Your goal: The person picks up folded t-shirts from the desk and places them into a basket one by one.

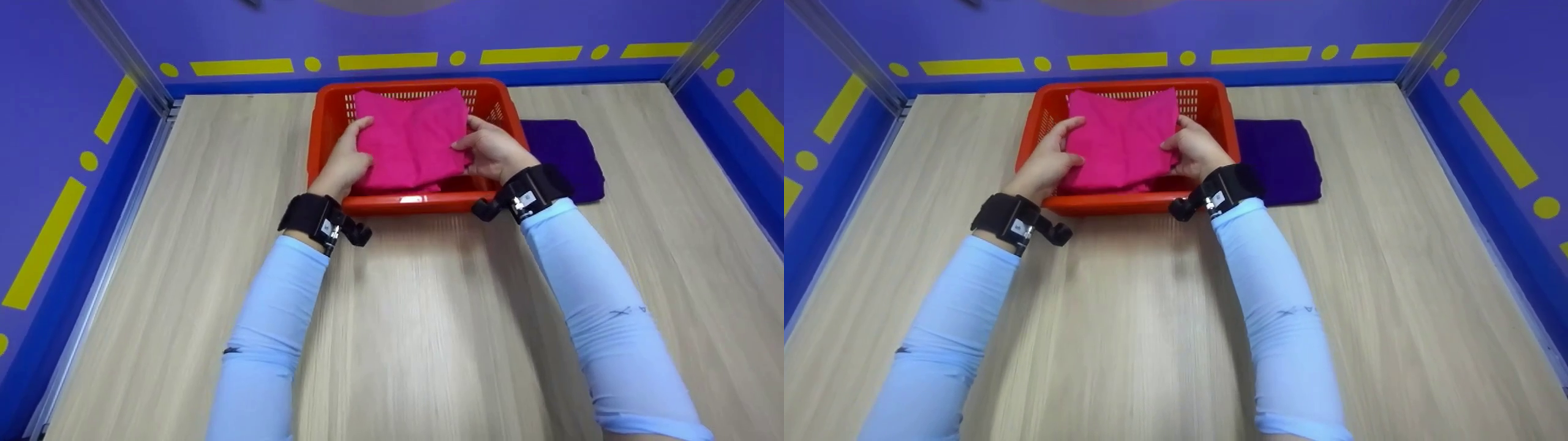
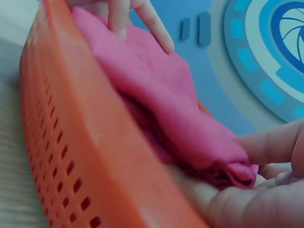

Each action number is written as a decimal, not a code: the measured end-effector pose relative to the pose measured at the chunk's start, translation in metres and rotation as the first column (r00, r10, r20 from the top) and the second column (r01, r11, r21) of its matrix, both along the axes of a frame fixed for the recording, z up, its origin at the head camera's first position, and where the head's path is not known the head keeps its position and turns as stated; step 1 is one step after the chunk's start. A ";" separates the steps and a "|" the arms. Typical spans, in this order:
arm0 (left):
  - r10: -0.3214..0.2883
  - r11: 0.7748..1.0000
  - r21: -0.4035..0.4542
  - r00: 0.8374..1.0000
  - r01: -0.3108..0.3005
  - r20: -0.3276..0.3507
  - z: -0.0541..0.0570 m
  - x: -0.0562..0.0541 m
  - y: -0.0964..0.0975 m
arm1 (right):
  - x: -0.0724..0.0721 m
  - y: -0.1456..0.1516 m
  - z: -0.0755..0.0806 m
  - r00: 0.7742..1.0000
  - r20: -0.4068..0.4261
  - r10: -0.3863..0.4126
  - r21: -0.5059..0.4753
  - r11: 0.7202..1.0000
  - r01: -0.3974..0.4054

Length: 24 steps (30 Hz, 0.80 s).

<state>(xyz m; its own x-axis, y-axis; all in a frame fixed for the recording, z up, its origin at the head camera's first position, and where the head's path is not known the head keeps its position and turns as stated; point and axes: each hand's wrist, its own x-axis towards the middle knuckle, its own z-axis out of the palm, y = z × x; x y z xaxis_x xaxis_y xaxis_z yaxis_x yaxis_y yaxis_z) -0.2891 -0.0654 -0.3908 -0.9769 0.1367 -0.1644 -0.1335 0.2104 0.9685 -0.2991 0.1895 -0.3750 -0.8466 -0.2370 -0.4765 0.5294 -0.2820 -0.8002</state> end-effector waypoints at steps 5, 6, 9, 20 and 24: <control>-0.038 0.996 -0.082 0.998 0.041 0.041 -0.002 0.000 0.002 | -0.001 -0.005 -0.004 0.999 0.035 -0.015 0.062 0.998 0.012; -0.042 0.994 -0.097 0.998 0.046 0.046 -0.003 0.000 0.003 | -0.001 -0.006 -0.005 0.999 0.037 -0.016 0.066 0.998 0.013; -0.057 0.989 -0.136 0.996 0.065 0.061 -0.003 0.001 0.004 | -0.001 -0.008 -0.006 1.000 0.029 -0.003 0.085 0.996 0.000; -0.131 0.950 -0.274 0.988 0.150 0.088 -0.002 0.003 0.005 | 0.001 -0.009 -0.008 0.999 -0.003 0.046 0.143 0.989 -0.045; -0.141 0.929 -0.333 0.986 0.164 0.093 -0.003 0.003 0.005 | 0.002 -0.009 -0.010 0.997 -0.022 0.072 0.181 0.981 -0.067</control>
<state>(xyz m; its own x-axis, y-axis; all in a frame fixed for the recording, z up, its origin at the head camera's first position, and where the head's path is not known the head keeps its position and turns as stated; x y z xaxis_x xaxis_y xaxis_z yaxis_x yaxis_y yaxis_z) -0.2859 -0.0607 -0.3939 -0.9338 0.2084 -0.2908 -0.1354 0.5465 0.8264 -0.2973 0.1809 -0.3850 -0.8451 -0.2080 -0.4925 0.5186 -0.0952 -0.8497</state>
